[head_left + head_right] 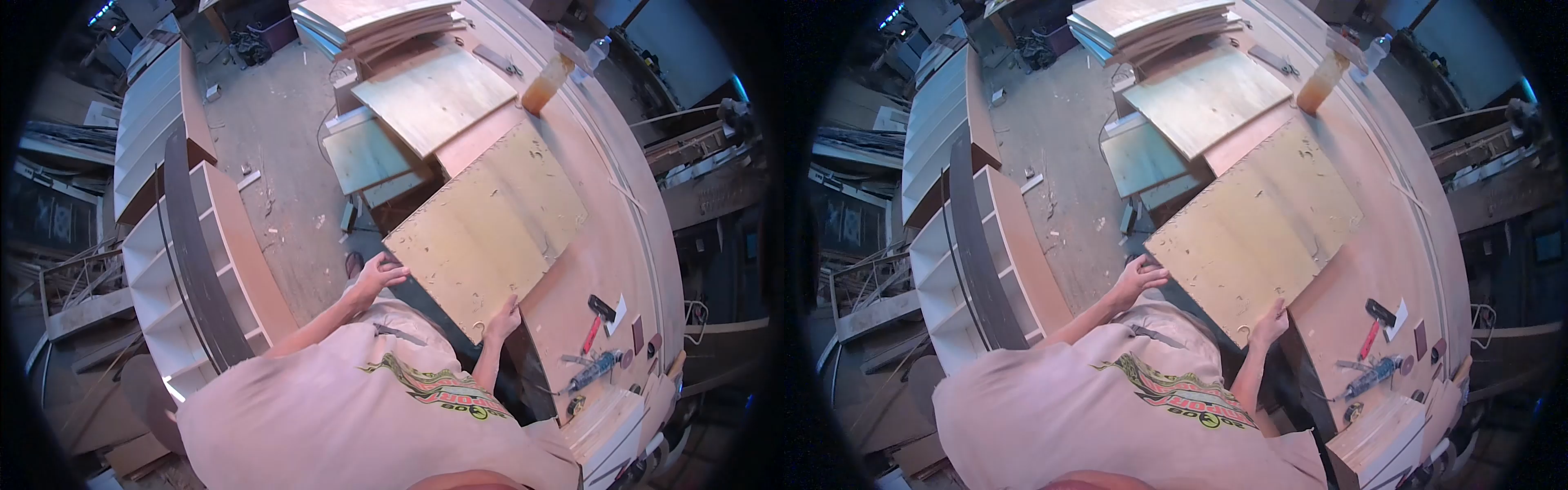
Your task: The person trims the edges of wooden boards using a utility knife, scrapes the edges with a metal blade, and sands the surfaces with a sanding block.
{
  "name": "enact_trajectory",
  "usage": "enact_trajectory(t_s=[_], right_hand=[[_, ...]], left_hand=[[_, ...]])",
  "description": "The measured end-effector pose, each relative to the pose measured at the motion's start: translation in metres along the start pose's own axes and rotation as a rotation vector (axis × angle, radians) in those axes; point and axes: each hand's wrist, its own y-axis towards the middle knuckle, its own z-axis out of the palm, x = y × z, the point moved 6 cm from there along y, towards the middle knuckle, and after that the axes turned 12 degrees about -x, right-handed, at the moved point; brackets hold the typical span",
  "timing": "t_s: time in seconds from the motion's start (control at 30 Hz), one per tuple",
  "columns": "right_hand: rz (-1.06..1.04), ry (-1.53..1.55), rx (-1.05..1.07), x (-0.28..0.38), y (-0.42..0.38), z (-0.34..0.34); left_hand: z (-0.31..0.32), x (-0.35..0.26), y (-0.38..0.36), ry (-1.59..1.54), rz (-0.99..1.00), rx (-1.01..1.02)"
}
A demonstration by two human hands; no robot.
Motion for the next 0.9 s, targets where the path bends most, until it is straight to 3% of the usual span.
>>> enact_trajectory(t_s=[0.17,0.23,0.3,0.33,0.4,0.47,0.67,0.77,0.8,0.9], right_hand=[[-0.020,-0.032,0.081,0.004,-0.009,0.084],[-0.001,0.088,0.123,0.022,-0.018,0.130],[-0.058,0.010,0.121,0.034,-0.018,0.169],[-0.091,-0.019,0.118,0.044,-0.017,0.188],[-0.110,-0.055,0.105,0.053,-0.018,0.217],[0.036,-0.072,0.159,0.054,-0.012,0.246],[-0.113,-0.129,-0.015,0.062,0.017,0.294],[-0.016,-0.185,-0.001,0.069,0.034,0.312],[-0.013,-0.200,0.000,0.071,0.036,0.320],[-0.054,-0.153,-0.017,0.078,0.050,0.332]], left_hand=[[-0.055,-0.037,0.028,-0.150,0.012,-0.062],[-0.079,-0.057,0.053,-0.179,0.041,-0.025],[-0.091,-0.093,0.071,-0.412,0.102,0.010],[-0.095,-0.107,0.081,-0.448,0.041,0.000],[-0.104,-0.128,0.106,-0.288,0.109,-0.042],[-0.105,-0.150,0.126,-0.052,0.239,-0.126],[-0.100,-0.174,0.193,-0.191,0.130,-0.073],[-0.094,-0.186,0.227,-0.012,0.181,-0.121],[-0.090,-0.184,0.238,-0.147,0.115,-0.133],[-0.083,-0.189,0.260,-0.141,0.081,-0.163]])
